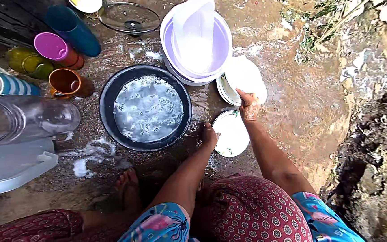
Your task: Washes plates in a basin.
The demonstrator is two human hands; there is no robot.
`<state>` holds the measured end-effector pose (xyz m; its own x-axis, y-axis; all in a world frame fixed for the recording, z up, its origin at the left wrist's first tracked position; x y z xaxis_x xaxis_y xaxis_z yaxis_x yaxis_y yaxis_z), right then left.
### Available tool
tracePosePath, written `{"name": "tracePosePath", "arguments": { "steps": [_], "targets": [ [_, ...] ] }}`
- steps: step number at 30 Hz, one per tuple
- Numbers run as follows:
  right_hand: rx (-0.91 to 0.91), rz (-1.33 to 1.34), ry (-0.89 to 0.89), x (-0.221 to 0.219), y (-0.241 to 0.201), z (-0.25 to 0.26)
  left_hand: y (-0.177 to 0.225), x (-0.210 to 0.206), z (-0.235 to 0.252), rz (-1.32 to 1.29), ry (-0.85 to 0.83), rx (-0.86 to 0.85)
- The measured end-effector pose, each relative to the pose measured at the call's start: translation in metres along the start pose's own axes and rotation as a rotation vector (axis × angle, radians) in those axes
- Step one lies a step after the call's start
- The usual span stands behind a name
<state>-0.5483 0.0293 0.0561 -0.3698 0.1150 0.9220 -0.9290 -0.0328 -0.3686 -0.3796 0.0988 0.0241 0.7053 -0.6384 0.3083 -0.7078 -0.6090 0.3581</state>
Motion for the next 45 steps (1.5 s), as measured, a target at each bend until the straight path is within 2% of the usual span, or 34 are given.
{"name": "tracePosePath", "arguments": {
  "steps": [4, 7, 10, 14, 17, 19, 22, 24, 28, 30, 32, 35, 37, 39, 41, 44, 45],
  "targets": [
    [0.081, 0.005, -0.048, -0.022, 0.006, 0.003, 0.004, -0.001, 0.005, 0.023, -0.121, -0.073],
    [0.088, 0.063, -0.295, -0.025, 0.012, 0.007, 0.013, 0.011, -0.007, -0.067, -0.16, -0.112],
    [0.052, 0.086, -0.507, -0.027, 0.016, 0.015, 0.014, 0.048, -0.025, 0.003, -0.193, -0.147],
    [0.001, 0.182, -0.58, -0.022, 0.016, 0.025, 0.004, 0.121, -0.058, 0.042, -0.158, -0.276],
    [-0.038, 0.188, -0.606, -0.008, 0.005, 0.03, -0.018, 0.196, -0.084, -0.093, -0.048, -0.4],
    [-0.082, 0.171, -0.582, -0.006, -0.005, 0.033, -0.042, 0.248, -0.103, -0.212, 0.063, -0.416],
    [-0.188, 0.13, -0.65, -0.017, -0.009, 0.032, -0.086, 0.307, -0.122, -0.289, 0.346, -0.362],
    [-0.161, 0.15, -0.646, -0.033, -0.001, 0.033, -0.113, 0.328, -0.123, -0.351, 0.545, -0.319],
    [-0.097, 0.178, -0.656, -0.032, -0.007, 0.033, -0.15, 0.328, -0.111, -0.434, 0.827, -0.206],
    [-0.13, 0.082, -0.638, -0.013, -0.029, 0.032, -0.157, 0.317, -0.1, -0.441, 0.882, -0.158],
    [-0.086, -0.01, -0.531, 0.004, -0.06, 0.032, -0.159, 0.307, -0.086, -0.45, 0.867, -0.134],
    [0.203, -0.017, -0.369, 0.02, -0.107, 0.04, -0.153, 0.291, -0.064, -0.398, 0.755, -0.044],
    [0.45, -0.009, -0.357, 0.026, -0.14, 0.054, -0.141, 0.277, -0.055, -0.32, 0.759, -0.024],
    [0.646, -0.036, -0.419, 0.027, -0.175, 0.071, -0.133, 0.255, -0.04, -0.236, 0.852, -0.1],
    [0.744, -0.116, -0.586, 0.022, -0.207, 0.083, -0.131, 0.233, -0.02, -0.105, 0.928, -0.201],
    [0.693, -0.263, -0.979, -0.001, -0.245, 0.094, -0.126, 0.214, -0.001, 0.133, 0.825, -0.191],
    [0.663, -0.281, -1.056, -0.014, -0.249, 0.092, -0.127, 0.209, 0.006, 0.2, 0.79, -0.195]
  ]
}}
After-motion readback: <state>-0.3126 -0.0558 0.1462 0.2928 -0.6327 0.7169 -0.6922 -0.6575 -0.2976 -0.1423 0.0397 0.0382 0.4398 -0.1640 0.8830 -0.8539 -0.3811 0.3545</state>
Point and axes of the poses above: each hand's wrist, its own z-axis towards the middle knuckle, its own x-axis out of the back of the hand, y = z × x, the point moved 1 cm from there along z, towards the middle knuckle, and after that the axes turned 7 degrees about x, right-handed, at the moved point
